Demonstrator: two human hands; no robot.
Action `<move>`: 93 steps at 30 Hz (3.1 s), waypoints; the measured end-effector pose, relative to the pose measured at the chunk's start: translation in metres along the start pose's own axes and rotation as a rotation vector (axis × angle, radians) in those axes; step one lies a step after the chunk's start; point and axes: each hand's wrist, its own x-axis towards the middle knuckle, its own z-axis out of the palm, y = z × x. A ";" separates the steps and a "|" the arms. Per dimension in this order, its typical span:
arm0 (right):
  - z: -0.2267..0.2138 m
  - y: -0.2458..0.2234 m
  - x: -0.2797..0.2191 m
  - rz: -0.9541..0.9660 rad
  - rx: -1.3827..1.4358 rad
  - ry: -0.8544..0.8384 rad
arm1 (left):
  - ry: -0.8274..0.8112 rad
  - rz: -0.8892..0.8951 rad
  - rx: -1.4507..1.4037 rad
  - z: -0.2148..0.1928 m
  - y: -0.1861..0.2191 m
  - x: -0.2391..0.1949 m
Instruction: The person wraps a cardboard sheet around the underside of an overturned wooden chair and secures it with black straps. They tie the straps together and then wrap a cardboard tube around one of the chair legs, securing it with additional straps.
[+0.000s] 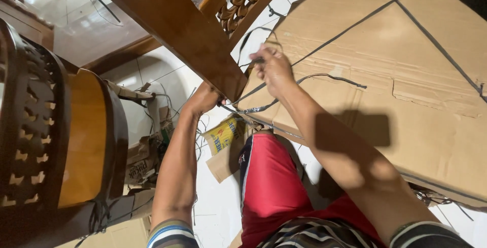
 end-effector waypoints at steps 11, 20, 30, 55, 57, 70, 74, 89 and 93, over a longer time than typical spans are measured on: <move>-0.094 0.007 0.036 0.112 0.194 0.169 | 0.054 -0.031 -0.219 0.013 -0.033 0.028; -0.131 -0.011 0.040 0.043 0.195 0.258 | 0.214 -0.050 -0.375 0.048 -0.021 0.004; -0.177 -0.030 0.051 0.018 0.290 0.299 | 0.433 -0.143 -0.561 0.054 -0.015 0.006; -0.328 -0.069 -0.101 -0.326 0.674 0.629 | 1.277 0.189 -0.265 0.177 0.040 -0.088; -0.318 -0.072 -0.118 -0.354 0.561 0.620 | 1.174 0.639 -0.012 0.213 0.062 -0.099; -0.358 -0.104 -0.140 -0.674 0.180 0.570 | -0.004 1.048 0.446 0.364 0.177 0.011; -0.365 -0.132 -0.116 -0.748 0.078 0.636 | -0.038 0.960 0.370 0.409 0.198 0.040; -0.399 -0.183 -0.053 -0.841 -0.088 0.740 | 0.010 0.873 0.521 0.450 0.248 0.100; -0.402 -0.180 -0.045 -0.875 -0.068 0.699 | -0.212 0.794 0.679 0.448 0.259 0.121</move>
